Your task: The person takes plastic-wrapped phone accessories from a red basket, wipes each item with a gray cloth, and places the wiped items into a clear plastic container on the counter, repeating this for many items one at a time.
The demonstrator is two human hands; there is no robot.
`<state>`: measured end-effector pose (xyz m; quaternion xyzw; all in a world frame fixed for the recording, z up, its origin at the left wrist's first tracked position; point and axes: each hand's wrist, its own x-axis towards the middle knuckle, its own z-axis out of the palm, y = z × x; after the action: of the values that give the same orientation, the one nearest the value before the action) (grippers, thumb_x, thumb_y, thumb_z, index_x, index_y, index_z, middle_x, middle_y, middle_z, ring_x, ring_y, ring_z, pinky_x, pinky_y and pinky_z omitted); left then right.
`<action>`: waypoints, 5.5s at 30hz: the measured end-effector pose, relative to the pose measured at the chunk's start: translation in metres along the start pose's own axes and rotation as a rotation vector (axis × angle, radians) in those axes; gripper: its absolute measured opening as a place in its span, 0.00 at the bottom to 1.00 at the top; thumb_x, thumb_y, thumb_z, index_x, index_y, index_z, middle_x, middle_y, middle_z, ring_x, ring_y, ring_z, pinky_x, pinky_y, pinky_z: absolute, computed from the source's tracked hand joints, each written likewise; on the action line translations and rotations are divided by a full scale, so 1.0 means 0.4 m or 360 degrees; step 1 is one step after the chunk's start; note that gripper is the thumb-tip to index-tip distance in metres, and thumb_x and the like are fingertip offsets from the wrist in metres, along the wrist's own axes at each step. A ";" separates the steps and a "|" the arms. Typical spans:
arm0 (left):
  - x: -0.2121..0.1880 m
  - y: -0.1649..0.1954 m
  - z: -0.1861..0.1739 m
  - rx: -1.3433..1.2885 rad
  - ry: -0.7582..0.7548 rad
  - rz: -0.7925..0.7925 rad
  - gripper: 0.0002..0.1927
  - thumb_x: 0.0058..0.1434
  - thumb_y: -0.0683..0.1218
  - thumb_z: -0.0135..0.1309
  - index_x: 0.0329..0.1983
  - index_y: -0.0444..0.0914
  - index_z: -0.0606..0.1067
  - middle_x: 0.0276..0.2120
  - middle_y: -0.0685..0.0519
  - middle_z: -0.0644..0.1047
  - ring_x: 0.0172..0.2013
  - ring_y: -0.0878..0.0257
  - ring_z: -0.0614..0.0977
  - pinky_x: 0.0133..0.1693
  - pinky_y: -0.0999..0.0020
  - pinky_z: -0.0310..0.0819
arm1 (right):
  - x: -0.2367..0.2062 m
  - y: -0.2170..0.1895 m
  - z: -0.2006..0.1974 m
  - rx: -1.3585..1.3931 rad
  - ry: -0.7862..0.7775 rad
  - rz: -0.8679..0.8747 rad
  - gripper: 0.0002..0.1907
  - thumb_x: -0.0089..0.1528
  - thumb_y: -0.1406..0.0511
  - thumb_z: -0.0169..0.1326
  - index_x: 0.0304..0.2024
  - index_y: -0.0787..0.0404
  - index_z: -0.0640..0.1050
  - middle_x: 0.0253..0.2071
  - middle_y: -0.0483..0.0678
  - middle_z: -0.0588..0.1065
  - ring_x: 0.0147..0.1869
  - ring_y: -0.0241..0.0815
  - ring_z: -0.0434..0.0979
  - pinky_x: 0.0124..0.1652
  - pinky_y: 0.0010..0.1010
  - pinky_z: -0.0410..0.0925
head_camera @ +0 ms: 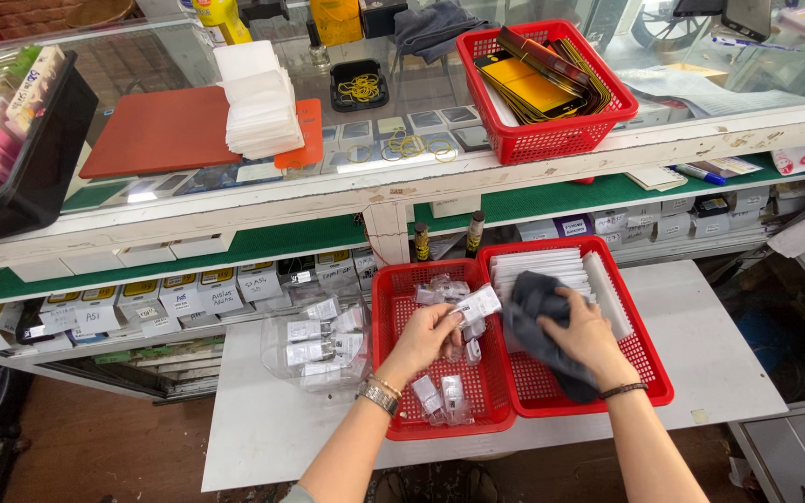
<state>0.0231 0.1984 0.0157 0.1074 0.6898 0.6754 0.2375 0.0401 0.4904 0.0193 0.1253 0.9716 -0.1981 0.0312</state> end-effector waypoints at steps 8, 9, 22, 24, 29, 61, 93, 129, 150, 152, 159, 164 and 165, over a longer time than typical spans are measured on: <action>-0.034 0.105 -0.062 -0.0322 -0.0529 -0.0133 0.15 0.72 0.47 0.44 0.58 0.39 0.74 0.27 0.59 0.76 0.26 0.72 0.77 0.26 0.77 0.67 | -0.016 -0.169 -0.063 0.1590 -0.0959 -0.0474 0.22 0.67 0.65 0.52 0.63 0.65 0.76 0.57 0.51 0.78 0.58 0.40 0.76 0.56 0.33 0.69; -0.044 0.108 -0.069 -0.0543 -0.0522 -0.0095 0.16 0.72 0.47 0.44 0.59 0.40 0.74 0.28 0.59 0.76 0.27 0.72 0.76 0.27 0.78 0.66 | -0.016 -0.179 -0.066 0.1769 -0.1112 -0.0380 0.21 0.68 0.66 0.51 0.63 0.68 0.76 0.57 0.53 0.78 0.58 0.41 0.76 0.55 0.34 0.69; -0.084 0.101 -0.115 0.0095 0.1200 0.0902 0.21 0.80 0.47 0.39 0.61 0.36 0.80 0.43 0.56 0.69 0.38 0.68 0.72 0.39 0.74 0.69 | -0.106 -0.534 0.102 0.2850 -0.1047 -0.0290 0.23 0.68 0.66 0.51 0.66 0.64 0.69 0.56 0.50 0.74 0.58 0.41 0.75 0.53 0.34 0.70; -0.122 0.126 -0.137 0.0492 0.1309 0.1022 0.18 0.75 0.45 0.47 0.63 0.34 0.77 0.43 0.52 0.73 0.41 0.66 0.75 0.42 0.71 0.72 | -0.107 -0.578 0.103 0.2719 -0.0969 -0.0402 0.22 0.69 0.67 0.50 0.66 0.63 0.69 0.53 0.50 0.74 0.57 0.40 0.75 0.53 0.33 0.71; -0.173 0.137 -0.241 0.0193 0.1211 0.0475 0.17 0.64 0.48 0.58 0.53 0.35 0.77 0.35 0.52 0.83 0.32 0.68 0.80 0.33 0.71 0.74 | -0.069 -0.642 0.124 0.1538 -0.0536 -0.0940 0.22 0.64 0.69 0.57 0.61 0.62 0.72 0.50 0.53 0.72 0.53 0.44 0.76 0.51 0.33 0.73; -0.043 0.012 -0.114 0.1009 0.0830 0.0427 0.08 0.66 0.47 0.53 0.40 0.38 0.77 0.29 0.47 0.82 0.31 0.53 0.85 0.36 0.58 0.79 | 0.078 -0.260 0.288 -0.0900 -0.0020 -0.0913 0.11 0.58 0.66 0.56 0.44 0.54 0.80 0.50 0.48 0.75 0.60 0.49 0.71 0.54 0.40 0.68; 0.023 -0.056 0.119 -0.0557 0.0422 0.0172 0.17 0.73 0.44 0.40 0.59 0.34 0.73 0.47 0.51 0.82 0.45 0.67 0.84 0.50 0.71 0.80 | 0.041 -0.115 0.127 0.2363 0.0366 0.0569 0.17 0.67 0.58 0.53 0.51 0.62 0.79 0.42 0.52 0.80 0.44 0.45 0.81 0.43 0.37 0.71; 0.033 -0.021 -0.004 -0.0218 -0.0096 0.0121 0.20 0.71 0.40 0.48 0.65 0.30 0.73 0.36 0.46 0.82 0.31 0.64 0.84 0.34 0.71 0.81 | -0.007 -0.046 0.052 0.0341 0.0342 -0.0336 0.30 0.62 0.57 0.59 0.65 0.58 0.71 0.61 0.58 0.71 0.63 0.58 0.72 0.55 0.42 0.68; -0.104 0.115 -0.248 0.0034 0.0953 0.0761 0.13 0.74 0.45 0.51 0.49 0.31 0.79 0.39 0.52 0.78 0.40 0.70 0.77 0.43 0.75 0.72 | -0.087 -0.648 0.082 0.2608 -0.1010 -0.0399 0.34 0.65 0.67 0.50 0.73 0.51 0.58 0.55 0.49 0.73 0.57 0.39 0.76 0.53 0.35 0.74; -0.117 0.103 -0.293 0.0024 0.0943 0.0628 0.13 0.68 0.44 0.55 0.52 0.32 0.78 0.41 0.52 0.83 0.39 0.71 0.81 0.42 0.75 0.76 | -0.066 -0.672 0.097 0.2292 -0.0874 -0.0573 0.32 0.65 0.68 0.52 0.72 0.54 0.61 0.53 0.50 0.72 0.55 0.41 0.75 0.52 0.35 0.73; -0.139 -0.003 -0.440 0.0263 0.1089 0.0153 0.27 0.58 0.44 0.66 0.57 0.32 0.69 0.44 0.45 0.83 0.42 0.59 0.85 0.43 0.65 0.81 | 0.035 -0.749 0.236 0.0528 -0.0351 -0.1388 0.26 0.54 0.71 0.61 0.56 0.61 0.76 0.54 0.58 0.74 0.56 0.56 0.77 0.55 0.40 0.71; -0.180 -0.075 -0.438 0.1071 0.1239 0.0208 0.28 0.50 0.42 0.67 0.55 0.35 0.72 0.42 0.39 0.82 0.44 0.45 0.83 0.45 0.55 0.77 | 0.031 -0.799 0.358 -0.0488 -0.0657 -0.1094 0.19 0.62 0.67 0.52 0.55 0.50 0.80 0.54 0.56 0.77 0.61 0.56 0.77 0.56 0.45 0.71; -0.183 -0.085 -0.440 0.1133 0.1187 0.0140 0.24 0.50 0.42 0.67 0.50 0.35 0.74 0.41 0.40 0.83 0.43 0.45 0.84 0.45 0.55 0.77 | 0.028 -0.809 0.379 -0.0601 -0.0659 -0.1129 0.16 0.63 0.64 0.53 0.54 0.54 0.80 0.54 0.57 0.77 0.61 0.57 0.76 0.56 0.45 0.71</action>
<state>0.0090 0.0068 -0.0089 -0.0375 0.9096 0.4005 -0.1045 -0.0521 0.1456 0.0008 -0.2657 0.9469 -0.0366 0.1774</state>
